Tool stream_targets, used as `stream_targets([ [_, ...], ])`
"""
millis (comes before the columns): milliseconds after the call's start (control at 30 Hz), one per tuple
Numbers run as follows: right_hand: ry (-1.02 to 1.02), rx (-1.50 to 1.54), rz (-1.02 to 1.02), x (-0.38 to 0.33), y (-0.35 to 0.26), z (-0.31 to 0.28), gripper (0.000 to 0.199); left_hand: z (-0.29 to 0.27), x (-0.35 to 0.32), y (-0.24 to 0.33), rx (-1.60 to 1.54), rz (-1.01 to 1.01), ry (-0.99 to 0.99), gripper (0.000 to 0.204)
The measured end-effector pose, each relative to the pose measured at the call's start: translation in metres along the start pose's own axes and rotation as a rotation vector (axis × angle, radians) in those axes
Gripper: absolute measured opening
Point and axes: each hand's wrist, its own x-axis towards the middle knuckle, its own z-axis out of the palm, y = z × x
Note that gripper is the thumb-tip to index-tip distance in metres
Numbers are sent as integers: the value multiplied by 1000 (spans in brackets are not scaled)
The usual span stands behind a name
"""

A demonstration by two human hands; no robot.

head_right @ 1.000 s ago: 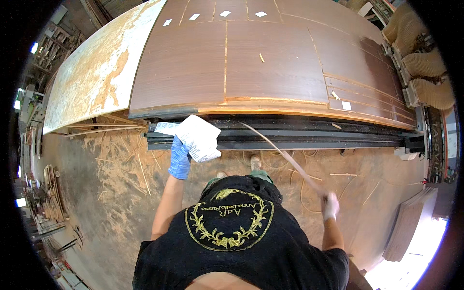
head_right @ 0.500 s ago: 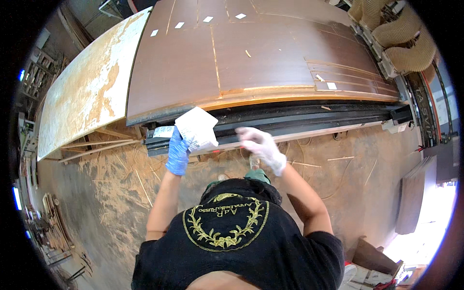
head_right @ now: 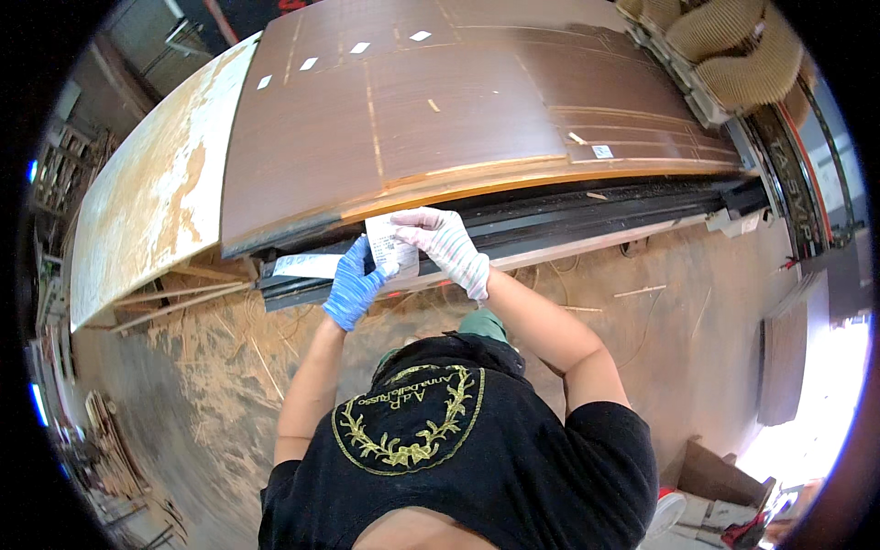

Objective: The person walks to a large wooden panel on a workbench and applies small white labels to its surface. They tear labels from a roll and place them at various positions across the panel, smoothing each one down with gloved hands.

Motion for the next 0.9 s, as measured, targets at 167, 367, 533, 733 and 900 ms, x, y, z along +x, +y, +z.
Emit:
stream_targets([
  [167,70,-113,-55,13,-17,-66,20,48,54,-5,-22,19,-65,51],
  [367,168,-298,53,35,-40,-208,17,126,114,-23,13,-91,-175,48],
  [533,520,-576,-218,36,-52,-382,19,192,149,-41,-403,-279,-83,47],
  [733,844,-1091,13,59,-53,-524,22,239,172,-36,-508,-213,36,40],
  [900,883,-1368,-18,86,-42,-537,17,248,178,-28,-478,-221,104,37],
])
